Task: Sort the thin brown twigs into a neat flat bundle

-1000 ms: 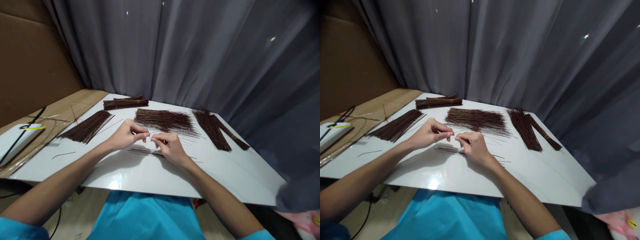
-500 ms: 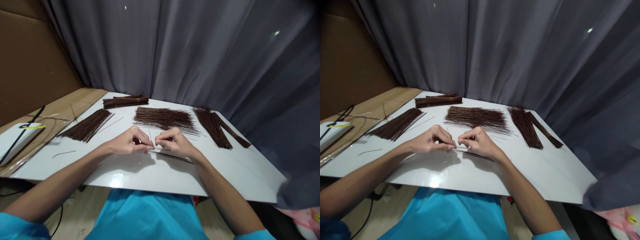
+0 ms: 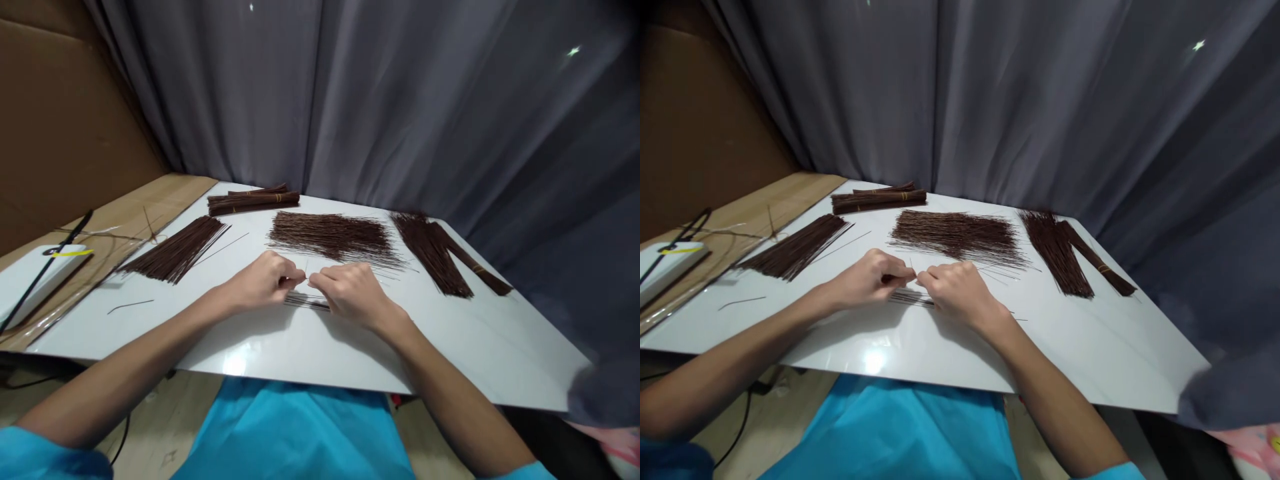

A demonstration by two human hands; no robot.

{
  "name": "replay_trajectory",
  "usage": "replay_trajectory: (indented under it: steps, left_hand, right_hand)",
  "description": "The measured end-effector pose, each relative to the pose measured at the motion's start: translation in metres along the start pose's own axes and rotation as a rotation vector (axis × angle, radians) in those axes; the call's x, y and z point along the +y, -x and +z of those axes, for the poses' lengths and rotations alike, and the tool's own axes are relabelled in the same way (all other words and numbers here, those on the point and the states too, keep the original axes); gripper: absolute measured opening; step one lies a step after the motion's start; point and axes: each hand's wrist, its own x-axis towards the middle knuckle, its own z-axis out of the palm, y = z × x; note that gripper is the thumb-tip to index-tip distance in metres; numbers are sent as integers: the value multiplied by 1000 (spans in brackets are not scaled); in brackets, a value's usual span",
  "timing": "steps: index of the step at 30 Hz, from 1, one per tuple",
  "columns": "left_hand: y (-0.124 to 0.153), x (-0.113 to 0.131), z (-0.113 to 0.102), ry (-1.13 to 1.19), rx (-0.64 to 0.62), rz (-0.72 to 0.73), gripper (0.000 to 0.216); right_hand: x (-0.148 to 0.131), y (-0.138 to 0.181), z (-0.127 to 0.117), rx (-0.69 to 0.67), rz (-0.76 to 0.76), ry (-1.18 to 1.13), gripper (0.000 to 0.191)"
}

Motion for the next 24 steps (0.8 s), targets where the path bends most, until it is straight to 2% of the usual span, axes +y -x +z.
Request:
replay_trajectory:
  steps: [4, 7, 11, 13, 15, 19, 24]
  left_hand:
    - [1, 1, 3, -27, -131, 74, 25]
    - [4, 9, -1, 86, -154, 82, 24]
    - [6, 22, -7, 337, -42, -16, 18]
    - [7, 24, -10, 424, 37, -89, 19]
    - [7, 20, -11, 526, 84, -160, 26]
    - [6, 6, -9, 724, 100, -244, 36]
    - [3, -7, -4, 760, 98, -337, 35]
  right_hand:
    - [10, -1, -1, -43, 18, -206, 22]
    - [18, -2, -3, -47, 27, -454, 22]
    - [19, -6, -5, -48, 101, -832, 21]
    - [15, -7, -6, -12, 172, -928, 27]
    - [10, -8, -5, 44, 215, -948, 29]
    - [2, -10, 0, 162, 232, -882, 24]
    - [2, -10, 6, 121, 300, -769, 26]
